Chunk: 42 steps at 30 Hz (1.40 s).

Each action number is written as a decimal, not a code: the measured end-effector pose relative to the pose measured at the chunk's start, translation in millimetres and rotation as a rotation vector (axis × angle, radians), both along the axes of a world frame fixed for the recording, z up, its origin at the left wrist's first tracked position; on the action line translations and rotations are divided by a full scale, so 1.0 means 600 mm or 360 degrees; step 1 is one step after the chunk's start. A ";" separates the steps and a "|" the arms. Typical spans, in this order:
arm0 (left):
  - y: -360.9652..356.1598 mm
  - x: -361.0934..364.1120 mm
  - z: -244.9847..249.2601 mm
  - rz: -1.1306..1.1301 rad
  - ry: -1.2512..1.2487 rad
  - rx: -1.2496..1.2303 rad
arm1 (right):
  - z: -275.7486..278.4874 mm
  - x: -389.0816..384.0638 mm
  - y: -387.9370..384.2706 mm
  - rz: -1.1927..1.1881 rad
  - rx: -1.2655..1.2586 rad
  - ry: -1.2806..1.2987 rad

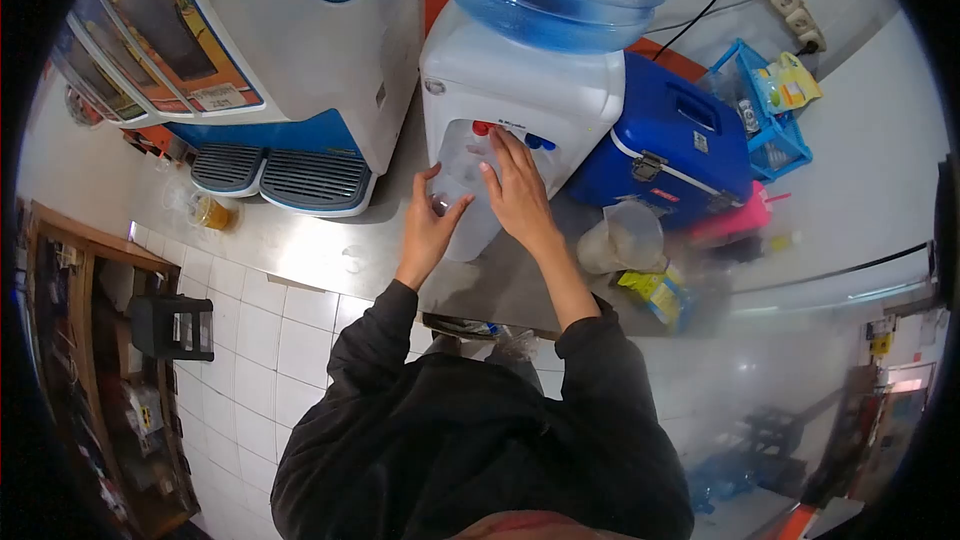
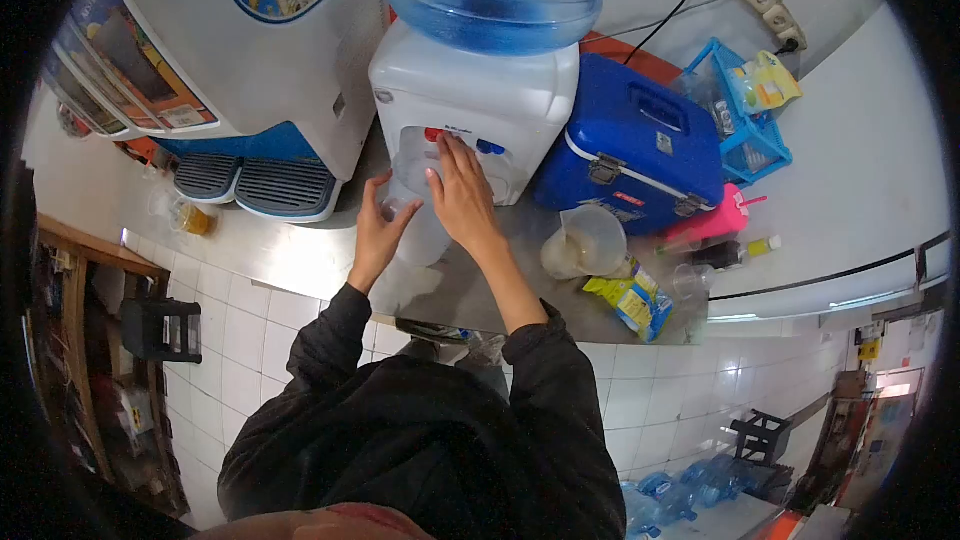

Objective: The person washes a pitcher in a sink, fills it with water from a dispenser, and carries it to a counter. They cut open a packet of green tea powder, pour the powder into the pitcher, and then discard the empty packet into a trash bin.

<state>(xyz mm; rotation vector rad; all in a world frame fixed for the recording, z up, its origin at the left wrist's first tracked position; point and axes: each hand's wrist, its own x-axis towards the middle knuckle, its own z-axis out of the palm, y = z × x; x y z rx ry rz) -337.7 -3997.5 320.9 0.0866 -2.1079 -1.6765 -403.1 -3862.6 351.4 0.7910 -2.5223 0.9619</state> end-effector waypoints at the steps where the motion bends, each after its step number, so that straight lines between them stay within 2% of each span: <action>1: -0.005 0.001 0.000 -0.0005 -0.0002 -0.0001 | -0.004 0.003 -0.006 -0.0005 -0.0001 -0.0002; 3: -0.012 -0.001 0.001 -0.0012 -0.0071 -0.0154 | -0.009 0.007 -0.013 -0.0126 0.0100 0.0034; 9: -0.012 -0.001 0.006 -0.0054 -0.0250 -0.0093 | -0.042 0.013 -0.038 -0.0350 0.0198 0.0111; 13: -0.007 -0.017 -0.014 -0.0034 -0.0127 -0.0173 | -0.054 0.006 -0.039 -0.0391 0.0120 0.0003; 15: -0.008 -0.025 -0.022 0.0019 0.0050 -0.0106 | -0.052 0.002 -0.034 -0.0292 0.0006 -0.0033; 16: -0.010 -0.026 -0.022 0.0007 0.0057 -0.0107 | -0.050 0.000 -0.033 -0.0305 0.0004 -0.0027; 18: -0.019 -0.028 -0.023 0.0001 0.0006 -0.0064 | -0.044 -0.002 -0.031 -0.0277 -0.0066 -0.0325; 22: -0.042 -0.038 -0.030 0.0046 0.0111 -0.0096 | -0.048 -0.005 -0.037 -0.0322 -0.0164 -0.0331; 25: -0.051 -0.038 -0.037 0.0071 0.0012 -0.0024 | -0.045 0.002 -0.046 -0.0340 -0.0026 -0.0392; 27: -0.048 -0.033 -0.031 0.0103 -0.0025 -0.0046 | -0.049 0.003 -0.053 -0.0416 0.0108 -0.0118; 34: -0.047 -0.052 -0.046 0.0060 0.0050 -0.0068 | -0.038 -0.001 -0.048 -0.0387 0.0241 -0.0193; 42: -0.044 -0.063 -0.046 0.0058 0.0090 -0.0111 | -0.057 -0.006 -0.049 -0.0509 0.0284 0.0025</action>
